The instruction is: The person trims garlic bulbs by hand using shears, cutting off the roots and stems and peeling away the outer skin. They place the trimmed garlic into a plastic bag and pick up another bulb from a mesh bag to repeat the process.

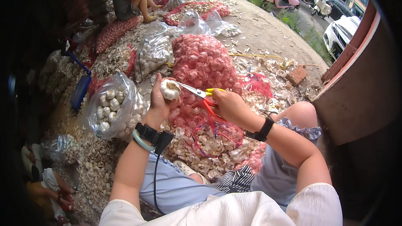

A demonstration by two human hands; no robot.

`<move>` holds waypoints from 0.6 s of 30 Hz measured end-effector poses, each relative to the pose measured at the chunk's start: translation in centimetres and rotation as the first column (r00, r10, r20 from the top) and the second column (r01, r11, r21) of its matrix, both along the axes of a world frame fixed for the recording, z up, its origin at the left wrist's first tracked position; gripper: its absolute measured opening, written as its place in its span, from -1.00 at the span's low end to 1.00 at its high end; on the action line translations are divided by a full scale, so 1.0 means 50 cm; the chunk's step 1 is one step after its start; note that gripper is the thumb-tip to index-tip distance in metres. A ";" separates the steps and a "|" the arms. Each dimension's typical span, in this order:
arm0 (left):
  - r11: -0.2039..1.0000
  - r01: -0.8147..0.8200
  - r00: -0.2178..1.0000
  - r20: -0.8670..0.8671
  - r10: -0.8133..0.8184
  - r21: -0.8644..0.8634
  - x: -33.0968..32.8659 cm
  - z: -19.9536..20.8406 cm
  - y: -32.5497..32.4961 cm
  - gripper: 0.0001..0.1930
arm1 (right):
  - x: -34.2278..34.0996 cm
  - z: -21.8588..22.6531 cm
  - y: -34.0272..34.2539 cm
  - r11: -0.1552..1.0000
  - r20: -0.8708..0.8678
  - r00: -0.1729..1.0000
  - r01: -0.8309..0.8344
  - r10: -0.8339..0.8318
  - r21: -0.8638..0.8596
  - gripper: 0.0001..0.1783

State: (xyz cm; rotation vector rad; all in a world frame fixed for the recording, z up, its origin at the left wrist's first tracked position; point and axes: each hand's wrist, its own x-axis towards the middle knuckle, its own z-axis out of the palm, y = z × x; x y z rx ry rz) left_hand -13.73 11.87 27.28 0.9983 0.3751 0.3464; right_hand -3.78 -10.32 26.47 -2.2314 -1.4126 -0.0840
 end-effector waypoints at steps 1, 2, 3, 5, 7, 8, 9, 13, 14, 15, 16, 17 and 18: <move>0.999 0.013 1.000 0.009 -0.013 -0.034 0.000 0.001 0.003 -0.45 | -0.001 0.002 0.002 0.996 -0.072 0.995 0.060 -0.065 -0.061 -0.55; 0.999 0.013 1.000 0.007 -0.013 -0.031 0.000 0.000 0.005 -0.45 | -0.004 0.006 0.003 0.986 -0.142 0.981 0.115 -0.132 -0.124 -0.50; 0.998 0.000 1.000 0.012 0.001 -0.059 0.000 -0.003 0.007 -0.45 | -0.008 0.012 0.003 0.986 -0.143 0.981 0.114 -0.131 -0.122 -0.50; 0.996 -0.012 1.000 0.017 0.013 -0.087 -0.001 -0.005 0.010 -0.45 | -0.013 0.025 0.000 0.994 0.088 0.996 -0.012 0.003 0.107 -0.48; 0.987 0.042 0.999 0.006 -0.041 -0.154 -0.002 -0.006 0.013 -0.44 | -0.009 0.023 0.001 0.999 0.016 0.999 0.031 -0.031 0.022 -0.43; 0.987 0.042 0.999 0.005 -0.042 -0.155 -0.004 -0.007 0.016 -0.44 | -0.008 0.023 0.001 0.999 0.036 0.999 0.036 -0.036 0.020 -0.45; 0.982 0.103 0.995 0.027 -0.100 -0.157 -0.006 -0.007 0.018 -0.43 | -0.008 0.023 0.001 0.999 0.056 0.998 0.040 -0.041 0.018 -0.48; 0.985 0.058 0.998 -0.023 -0.063 -0.164 -0.003 0.002 0.005 -0.43 | 0.003 0.005 -0.004 0.997 0.078 0.997 -0.024 0.018 0.078 -0.50; 0.985 0.056 0.998 -0.025 -0.061 -0.164 -0.003 -0.004 0.013 -0.43 | 0.002 0.002 -0.001 0.999 0.056 0.998 -0.016 0.014 0.044 -0.53; 0.984 0.090 0.996 0.009 -0.090 -0.152 -0.003 -0.015 0.025 -0.43 | 0.000 0.001 0.001 1.000 0.035 0.999 -0.009 0.009 0.009 -0.55; 0.983 0.124 0.992 0.042 -0.119 -0.138 -0.004 -0.023 0.033 -0.43 | -0.002 0.001 0.000 1.000 0.032 0.999 -0.011 0.011 0.010 -0.55; 0.982 0.125 0.992 0.040 -0.121 -0.140 -0.001 -0.022 0.028 -0.43 | -0.004 0.009 -0.002 1.000 0.029 1.000 -0.008 0.008 -0.012 -0.57; 0.984 0.070 0.997 -0.003 -0.071 -0.166 0.003 -0.021 0.021 -0.44 | -0.004 0.013 -0.004 0.999 0.027 1.000 -0.004 0.005 -0.034 -0.59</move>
